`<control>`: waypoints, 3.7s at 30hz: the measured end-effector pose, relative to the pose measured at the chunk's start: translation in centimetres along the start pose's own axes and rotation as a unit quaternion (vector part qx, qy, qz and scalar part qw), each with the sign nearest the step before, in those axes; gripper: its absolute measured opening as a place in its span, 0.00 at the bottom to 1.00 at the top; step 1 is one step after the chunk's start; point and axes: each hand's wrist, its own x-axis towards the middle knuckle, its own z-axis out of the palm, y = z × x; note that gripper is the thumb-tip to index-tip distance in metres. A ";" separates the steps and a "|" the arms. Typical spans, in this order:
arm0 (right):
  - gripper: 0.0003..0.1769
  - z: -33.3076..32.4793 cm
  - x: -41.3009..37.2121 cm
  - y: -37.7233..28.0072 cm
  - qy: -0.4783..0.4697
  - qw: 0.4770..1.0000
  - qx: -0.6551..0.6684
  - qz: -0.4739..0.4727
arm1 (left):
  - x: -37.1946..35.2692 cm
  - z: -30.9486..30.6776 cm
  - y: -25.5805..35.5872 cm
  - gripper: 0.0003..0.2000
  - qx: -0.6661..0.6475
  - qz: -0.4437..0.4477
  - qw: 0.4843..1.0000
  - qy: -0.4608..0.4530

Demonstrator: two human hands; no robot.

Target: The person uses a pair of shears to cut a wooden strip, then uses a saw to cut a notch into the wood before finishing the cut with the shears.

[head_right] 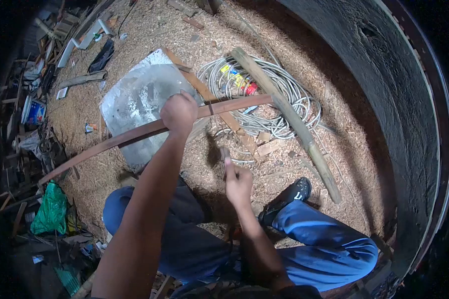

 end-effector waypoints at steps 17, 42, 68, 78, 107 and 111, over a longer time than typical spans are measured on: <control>0.33 1.4 2.9 2.3 0.000 0.999 0.036 -0.007 | -0.1 0.0 0.1 0.23 0.018 -0.004 0.999 -0.032; 0.33 -1.2 -2.7 3.0 0.017 1.000 -0.020 0.005 | -0.1 -0.1 0.0 0.23 -0.003 0.050 0.998 0.036; 0.36 -1.1 -0.4 2.0 0.015 0.998 -0.061 0.007 | -0.5 -0.2 -1.4 0.14 -0.012 0.279 0.960 0.026; 0.32 -0.8 -2.7 4.6 0.014 1.000 0.023 -0.013 | -0.4 0.3 -1.2 0.13 -0.015 0.261 0.964 0.036; 0.36 -0.7 -1.2 1.8 0.001 0.999 -0.031 0.009 | -0.5 0.7 -1.4 0.11 -0.023 0.294 0.951 0.098; 0.36 0.7 0.9 1.8 0.011 1.000 -0.011 -0.010 | -1.1 0.7 -1.3 0.11 -0.024 0.299 0.945 0.130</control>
